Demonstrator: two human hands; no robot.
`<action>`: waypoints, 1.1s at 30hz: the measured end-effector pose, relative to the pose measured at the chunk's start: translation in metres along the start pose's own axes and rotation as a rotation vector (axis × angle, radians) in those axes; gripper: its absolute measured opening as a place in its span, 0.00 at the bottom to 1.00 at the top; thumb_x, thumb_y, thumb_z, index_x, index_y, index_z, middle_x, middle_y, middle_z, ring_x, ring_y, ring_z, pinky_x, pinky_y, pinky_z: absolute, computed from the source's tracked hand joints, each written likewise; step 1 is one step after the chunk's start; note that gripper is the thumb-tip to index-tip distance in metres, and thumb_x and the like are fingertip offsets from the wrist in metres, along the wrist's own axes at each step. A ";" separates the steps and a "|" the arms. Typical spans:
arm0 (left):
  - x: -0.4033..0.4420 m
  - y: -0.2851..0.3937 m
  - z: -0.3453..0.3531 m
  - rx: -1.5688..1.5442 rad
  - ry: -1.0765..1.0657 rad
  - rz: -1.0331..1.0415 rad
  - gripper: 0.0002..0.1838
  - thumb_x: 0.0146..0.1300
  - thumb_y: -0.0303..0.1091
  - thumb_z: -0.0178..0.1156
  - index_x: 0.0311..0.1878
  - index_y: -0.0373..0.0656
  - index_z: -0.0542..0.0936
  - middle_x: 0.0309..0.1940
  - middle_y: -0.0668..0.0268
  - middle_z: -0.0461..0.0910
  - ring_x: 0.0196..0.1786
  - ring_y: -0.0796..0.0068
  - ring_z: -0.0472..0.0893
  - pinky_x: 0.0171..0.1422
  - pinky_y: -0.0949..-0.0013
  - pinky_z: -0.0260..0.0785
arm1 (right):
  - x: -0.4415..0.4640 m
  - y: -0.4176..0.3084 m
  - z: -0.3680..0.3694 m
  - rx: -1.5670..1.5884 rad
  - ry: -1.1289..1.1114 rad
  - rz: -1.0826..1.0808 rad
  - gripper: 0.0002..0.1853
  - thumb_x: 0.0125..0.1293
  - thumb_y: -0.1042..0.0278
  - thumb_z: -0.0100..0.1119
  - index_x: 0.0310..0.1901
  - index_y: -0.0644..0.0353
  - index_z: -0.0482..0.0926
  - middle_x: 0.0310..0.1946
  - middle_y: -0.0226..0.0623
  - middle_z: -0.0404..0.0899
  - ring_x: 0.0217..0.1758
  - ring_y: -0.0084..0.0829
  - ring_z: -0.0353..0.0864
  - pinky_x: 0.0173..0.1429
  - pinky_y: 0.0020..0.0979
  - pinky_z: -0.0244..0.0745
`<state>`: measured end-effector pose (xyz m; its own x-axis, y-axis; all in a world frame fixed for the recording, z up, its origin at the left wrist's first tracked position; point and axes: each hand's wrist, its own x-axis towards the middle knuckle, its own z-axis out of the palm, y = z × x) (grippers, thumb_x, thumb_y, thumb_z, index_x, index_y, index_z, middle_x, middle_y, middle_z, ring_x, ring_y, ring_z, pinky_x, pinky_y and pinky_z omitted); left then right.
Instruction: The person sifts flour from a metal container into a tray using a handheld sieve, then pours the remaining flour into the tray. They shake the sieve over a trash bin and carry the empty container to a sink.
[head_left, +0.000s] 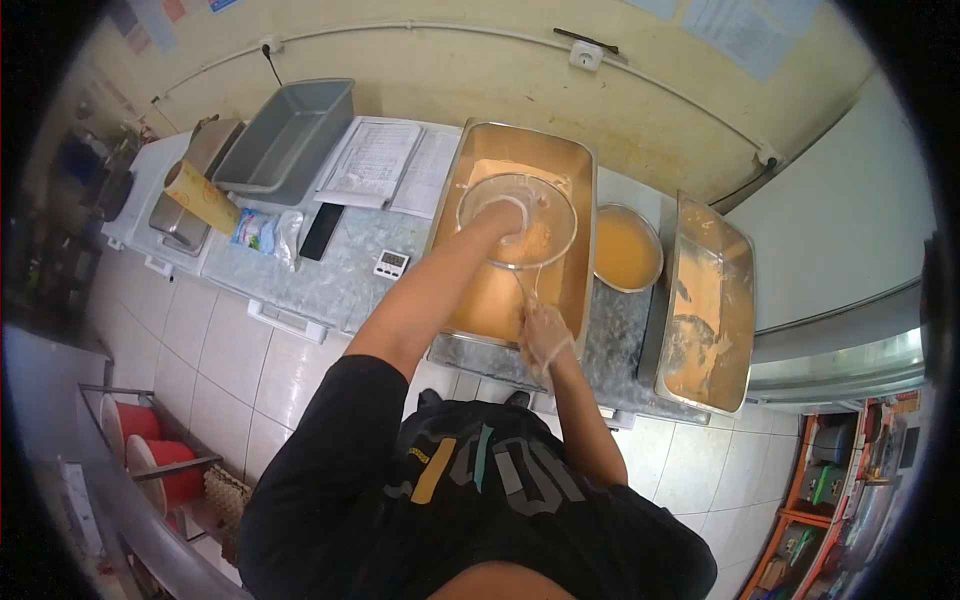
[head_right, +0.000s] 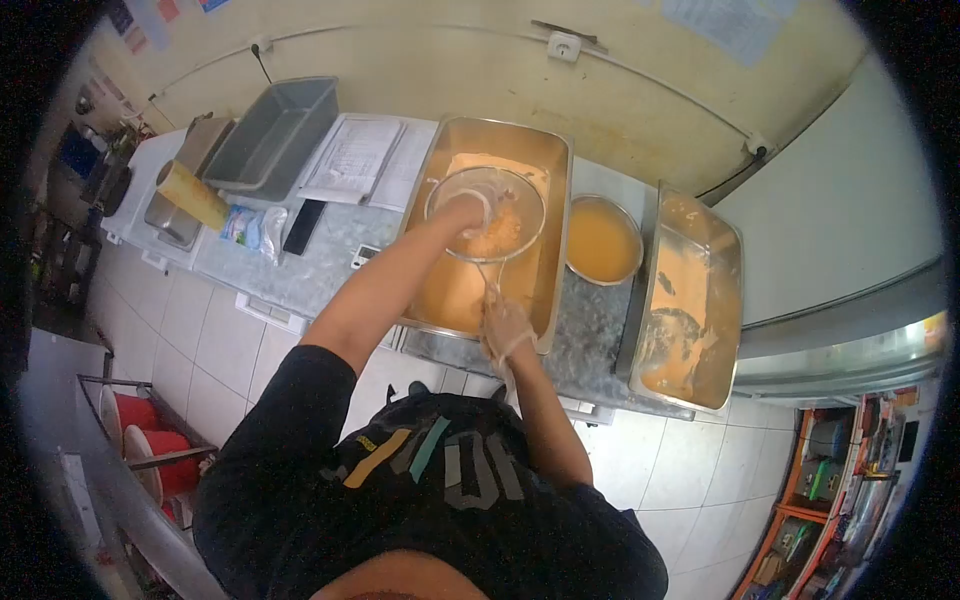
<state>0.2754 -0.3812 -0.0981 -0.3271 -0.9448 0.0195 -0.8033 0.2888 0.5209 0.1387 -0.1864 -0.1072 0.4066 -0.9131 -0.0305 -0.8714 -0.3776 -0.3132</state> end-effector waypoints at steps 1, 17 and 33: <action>-0.002 -0.005 0.007 0.007 0.186 0.138 0.18 0.60 0.43 0.55 0.51 0.46 0.76 0.48 0.54 0.77 0.47 0.54 0.78 0.51 0.55 0.69 | 0.020 -0.002 -0.003 0.332 -0.167 0.259 0.24 0.65 0.64 0.41 0.61 0.64 0.61 0.49 0.54 0.72 0.46 0.45 0.75 0.49 0.41 0.69; -0.042 0.052 -0.101 0.014 0.072 -0.224 0.18 0.55 0.42 0.60 0.50 0.54 0.78 0.49 0.59 0.77 0.54 0.62 0.75 0.58 0.62 0.68 | 0.027 0.007 0.005 0.426 -0.085 0.218 0.11 0.66 0.65 0.40 0.43 0.58 0.72 0.25 0.46 0.76 0.28 0.45 0.78 0.30 0.45 0.70; -0.278 -0.043 -0.107 -0.530 0.073 -0.018 0.19 0.61 0.45 0.57 0.50 0.43 0.77 0.34 0.63 0.79 0.39 0.77 0.77 0.38 0.70 0.73 | 0.032 0.015 -0.027 0.375 -0.046 0.432 0.14 0.65 0.57 0.45 0.37 0.54 0.78 0.24 0.38 0.79 0.27 0.37 0.79 0.30 0.39 0.71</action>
<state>0.4541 -0.1472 -0.0349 -0.2650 -0.9626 0.0558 -0.4408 0.1724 0.8809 0.1314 -0.2255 -0.0875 0.0540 -0.9616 -0.2691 -0.8074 0.1165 -0.5784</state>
